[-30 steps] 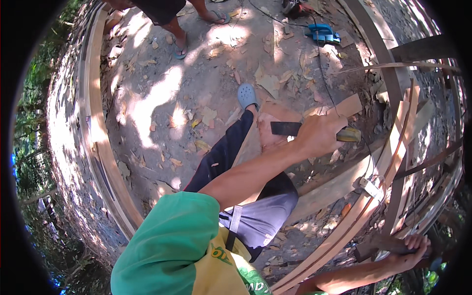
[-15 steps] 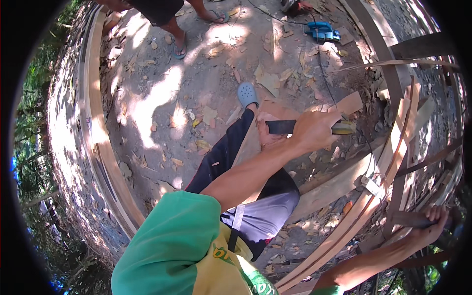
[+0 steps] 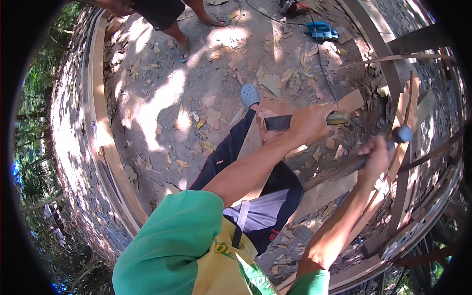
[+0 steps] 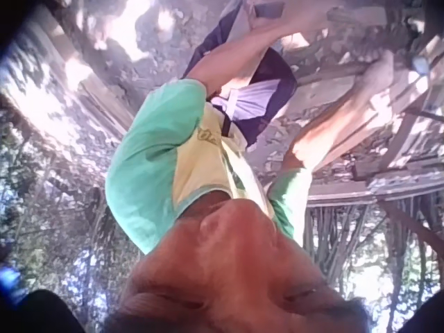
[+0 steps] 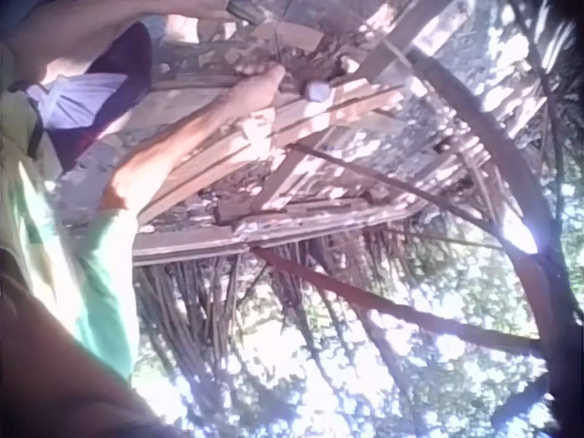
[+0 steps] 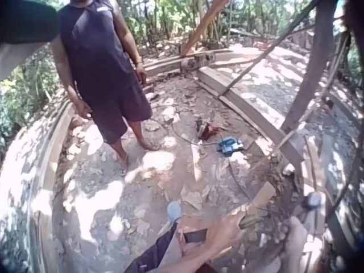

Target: The person chisels a wooden board using a chisel and a hammer, pauses while talking to another person standing near a wooden structure, and resumes chiseling the board with the hammer and chisel.

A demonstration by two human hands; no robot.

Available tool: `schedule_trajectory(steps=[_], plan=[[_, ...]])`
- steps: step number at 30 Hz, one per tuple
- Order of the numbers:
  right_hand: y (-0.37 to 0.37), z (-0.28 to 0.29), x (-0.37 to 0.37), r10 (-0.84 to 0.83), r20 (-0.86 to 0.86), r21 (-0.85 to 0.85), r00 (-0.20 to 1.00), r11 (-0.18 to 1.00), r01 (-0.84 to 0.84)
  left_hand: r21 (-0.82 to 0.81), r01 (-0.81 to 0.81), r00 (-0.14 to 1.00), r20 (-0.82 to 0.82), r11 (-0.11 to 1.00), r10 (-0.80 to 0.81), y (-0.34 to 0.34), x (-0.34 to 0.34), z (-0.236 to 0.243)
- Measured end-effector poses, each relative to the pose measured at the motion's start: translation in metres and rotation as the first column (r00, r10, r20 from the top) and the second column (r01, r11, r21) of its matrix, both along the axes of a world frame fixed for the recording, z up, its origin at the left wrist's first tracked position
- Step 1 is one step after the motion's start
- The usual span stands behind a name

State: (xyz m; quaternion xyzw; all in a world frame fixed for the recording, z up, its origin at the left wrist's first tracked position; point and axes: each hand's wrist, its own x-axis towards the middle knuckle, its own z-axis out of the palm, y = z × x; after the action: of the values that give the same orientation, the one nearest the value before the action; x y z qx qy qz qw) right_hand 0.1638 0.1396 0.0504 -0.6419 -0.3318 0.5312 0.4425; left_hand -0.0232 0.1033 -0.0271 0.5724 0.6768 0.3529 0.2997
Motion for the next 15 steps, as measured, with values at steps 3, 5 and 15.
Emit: schedule_trajectory(steps=[3, 5, 15], plan=[[-0.035, -0.029, -0.055, 0.592, 0.532, -0.212, 0.606, 0.786, -0.581, -0.028, -0.027, 0.998, -0.053, 0.999, 0.025, -0.004, -0.018, -0.018], [-0.042, -0.013, -0.041, 0.587, 0.410, -0.216, 0.699, 0.806, -0.551, 0.010, -0.052, 0.996, -0.074, 0.999, 0.053, -0.003, -0.026, -0.017], [-0.175, -0.078, 0.067, -0.108, 0.054, -0.305, 0.993, 0.945, 0.119, -0.027, 0.365, 0.888, 0.311, 0.931, -0.339, -0.089, 0.027, 0.100]])
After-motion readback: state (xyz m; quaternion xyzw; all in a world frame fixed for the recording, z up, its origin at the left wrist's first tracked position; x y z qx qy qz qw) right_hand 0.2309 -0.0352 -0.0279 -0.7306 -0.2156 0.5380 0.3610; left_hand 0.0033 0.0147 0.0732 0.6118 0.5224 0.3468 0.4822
